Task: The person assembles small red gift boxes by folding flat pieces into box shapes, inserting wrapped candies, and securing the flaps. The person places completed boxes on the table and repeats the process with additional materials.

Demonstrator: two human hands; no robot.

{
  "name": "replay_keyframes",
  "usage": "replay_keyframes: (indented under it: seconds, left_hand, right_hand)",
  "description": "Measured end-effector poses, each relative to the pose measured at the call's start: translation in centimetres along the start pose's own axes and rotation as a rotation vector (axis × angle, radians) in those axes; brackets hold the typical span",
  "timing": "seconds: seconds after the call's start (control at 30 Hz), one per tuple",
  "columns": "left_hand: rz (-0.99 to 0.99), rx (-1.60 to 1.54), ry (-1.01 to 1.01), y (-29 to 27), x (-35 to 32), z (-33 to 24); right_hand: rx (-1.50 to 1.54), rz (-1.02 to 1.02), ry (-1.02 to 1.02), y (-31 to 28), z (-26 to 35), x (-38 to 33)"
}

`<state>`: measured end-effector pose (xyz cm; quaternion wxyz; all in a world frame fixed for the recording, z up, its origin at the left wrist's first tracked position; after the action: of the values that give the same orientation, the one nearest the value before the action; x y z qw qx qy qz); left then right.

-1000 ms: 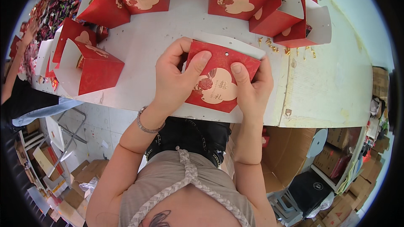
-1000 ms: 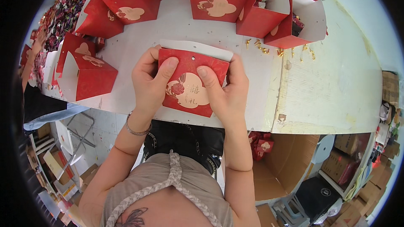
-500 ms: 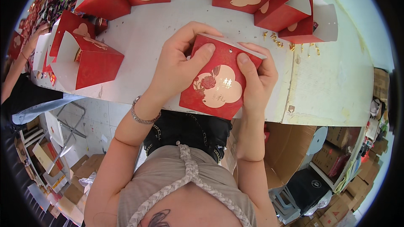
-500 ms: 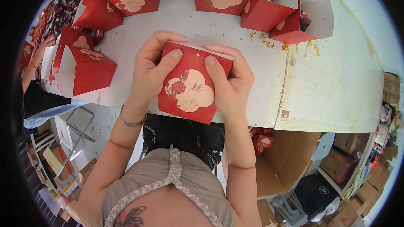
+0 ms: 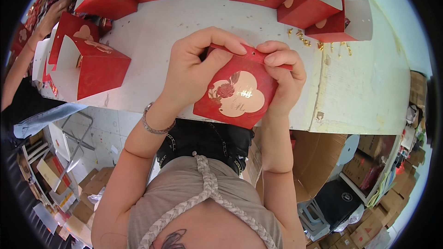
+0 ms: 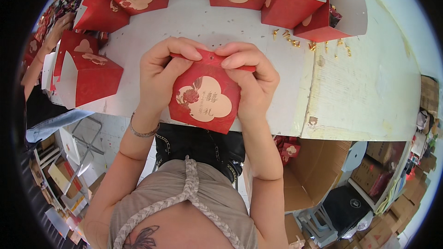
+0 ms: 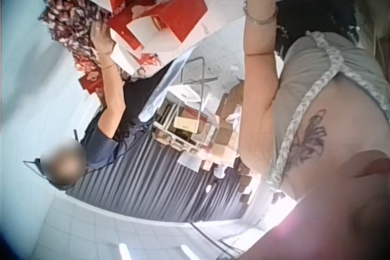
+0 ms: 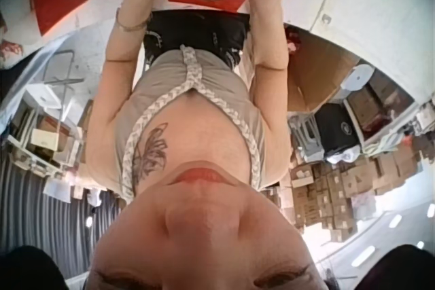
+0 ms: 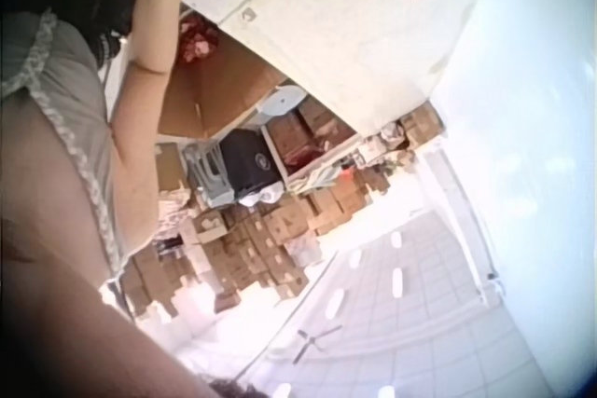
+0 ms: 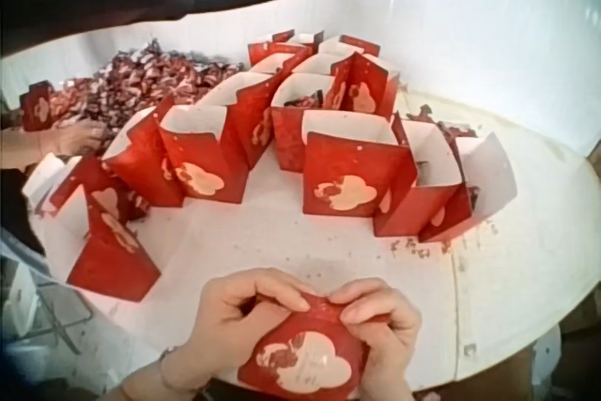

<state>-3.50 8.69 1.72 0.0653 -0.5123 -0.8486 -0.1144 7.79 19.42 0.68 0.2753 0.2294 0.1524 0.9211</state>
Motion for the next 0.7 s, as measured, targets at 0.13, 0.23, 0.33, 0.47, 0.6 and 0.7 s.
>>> replay_keyframes:
  seconds: [0.13,0.23,0.33,0.47,0.6,0.7]
  left_hand:
    - [0.043,0.057,0.025,-0.1,-0.2,0.1]
    - [-0.01,0.012,-0.137,0.3,0.0,-0.3]
    - [-0.068,0.059,-0.139,0.5,-0.3,-0.7]
    - [-0.025,0.293,0.086,0.2,-1.1,-1.8]
    - [0.124,0.217,0.204,-0.2,-0.3,-2.1]
    - [-0.055,0.702,0.267,0.6,0.4,-3.9]
  right_hand:
    - [-0.068,0.025,-0.047,0.2,0.2,-0.1]
    - [-0.045,0.036,-0.064,0.0,0.3,-0.1]
    - [-0.03,0.092,-0.136,0.5,0.7,0.0]
    - [-0.336,-0.02,0.091,1.4,2.3,-0.6]
    - [-0.539,0.054,0.243,0.4,3.7,-1.7]
    - [-0.954,-0.028,0.062,1.5,4.7,-2.4]
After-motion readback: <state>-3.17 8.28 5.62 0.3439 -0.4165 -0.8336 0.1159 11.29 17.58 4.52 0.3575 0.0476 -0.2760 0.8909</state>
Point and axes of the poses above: each hand's wrist, its own x-axis towards the middle knuckle, its own y-axis out of the palm, z = x × y, the point moved 6 cm from there along x, towards the middle knuckle, and after that the axes turned 9 degrees about z, right-handed, at the moved point
